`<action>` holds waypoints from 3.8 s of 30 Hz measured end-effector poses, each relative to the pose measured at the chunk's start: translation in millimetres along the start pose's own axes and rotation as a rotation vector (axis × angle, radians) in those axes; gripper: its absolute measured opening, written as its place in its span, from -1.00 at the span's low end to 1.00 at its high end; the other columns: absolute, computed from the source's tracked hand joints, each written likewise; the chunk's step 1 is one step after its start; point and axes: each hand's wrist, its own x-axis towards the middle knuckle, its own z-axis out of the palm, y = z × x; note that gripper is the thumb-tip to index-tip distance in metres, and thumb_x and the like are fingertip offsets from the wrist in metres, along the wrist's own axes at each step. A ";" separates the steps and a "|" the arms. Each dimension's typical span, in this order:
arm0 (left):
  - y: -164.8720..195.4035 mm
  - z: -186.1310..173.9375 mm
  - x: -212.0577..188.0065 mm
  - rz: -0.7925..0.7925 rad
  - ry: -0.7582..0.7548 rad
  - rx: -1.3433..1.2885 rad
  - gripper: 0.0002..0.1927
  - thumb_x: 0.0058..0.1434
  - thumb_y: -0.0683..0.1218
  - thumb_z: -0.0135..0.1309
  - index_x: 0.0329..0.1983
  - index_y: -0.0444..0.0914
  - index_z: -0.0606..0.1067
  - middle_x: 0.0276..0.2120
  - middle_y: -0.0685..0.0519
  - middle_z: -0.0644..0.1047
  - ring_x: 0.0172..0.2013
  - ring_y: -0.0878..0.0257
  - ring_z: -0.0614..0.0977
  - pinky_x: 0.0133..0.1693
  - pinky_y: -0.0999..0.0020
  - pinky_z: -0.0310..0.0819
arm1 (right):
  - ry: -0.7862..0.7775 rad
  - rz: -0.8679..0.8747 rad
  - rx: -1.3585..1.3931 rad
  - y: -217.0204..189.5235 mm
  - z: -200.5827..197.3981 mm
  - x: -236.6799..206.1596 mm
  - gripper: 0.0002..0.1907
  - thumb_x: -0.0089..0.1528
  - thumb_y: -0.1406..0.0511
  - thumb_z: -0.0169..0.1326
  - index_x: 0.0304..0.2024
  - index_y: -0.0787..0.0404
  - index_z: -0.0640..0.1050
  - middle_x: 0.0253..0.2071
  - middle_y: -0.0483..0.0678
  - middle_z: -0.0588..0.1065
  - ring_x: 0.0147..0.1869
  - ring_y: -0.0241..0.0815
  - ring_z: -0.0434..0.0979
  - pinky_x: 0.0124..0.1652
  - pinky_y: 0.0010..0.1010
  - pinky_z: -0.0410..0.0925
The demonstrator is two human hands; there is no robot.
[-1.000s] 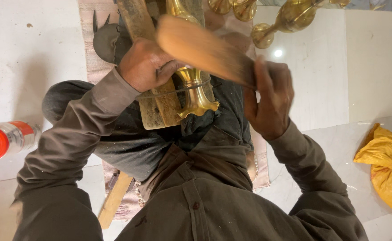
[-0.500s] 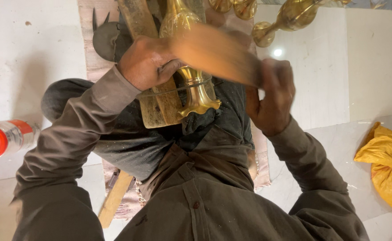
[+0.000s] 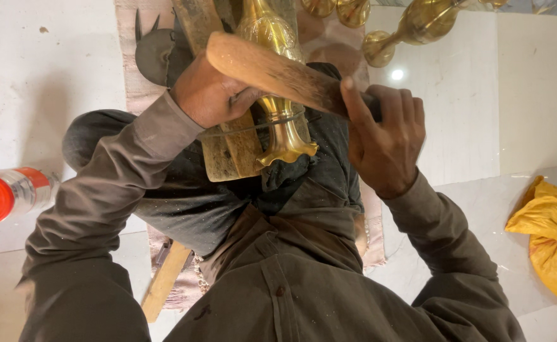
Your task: The person sits on the floor with a brass vase clamped to a wooden block on their lap and engraves a decorative pattern into it, holding a chisel against the surface and striking it with a wooden mallet. They reposition the chisel repeatedly across the vase body and at the end pick up a red-handled tool near the vase.
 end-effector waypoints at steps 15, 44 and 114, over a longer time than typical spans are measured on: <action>-2.2 1.1 0.3 0.051 0.054 0.042 -0.64 0.25 -0.21 0.26 0.11 -0.16 0.54 -0.12 -0.04 0.64 -0.15 0.01 0.71 -0.08 0.16 0.68 | 0.050 0.047 0.077 -0.9 3.5 -6.3 -0.42 0.41 0.38 0.15 0.44 0.14 0.29 -0.08 0.09 0.40 -0.08 -0.01 0.41 -0.16 -0.08 0.33; 4.0 -4.8 5.7 -0.034 -0.029 -0.141 -0.73 0.42 -0.15 0.24 0.15 -0.23 0.56 0.00 -0.05 0.66 -0.10 0.13 0.74 -0.06 0.30 0.68 | 0.154 0.009 0.247 -3.7 -5.5 10.2 -0.34 0.44 0.44 0.08 0.51 0.20 0.12 0.01 0.13 0.39 -0.01 0.03 0.38 -0.13 -0.17 0.28; 6.3 20.8 -7.9 -0.456 0.493 -0.666 -0.45 0.41 -0.36 0.21 0.38 -0.15 0.35 -0.16 -0.04 0.65 -0.13 0.23 0.75 -0.02 0.26 0.79 | -0.189 0.579 0.657 21.0 37.8 -7.6 -0.57 0.35 0.32 0.16 0.23 0.28 0.38 -0.07 0.20 0.55 -0.05 0.11 0.65 -0.11 -0.19 0.46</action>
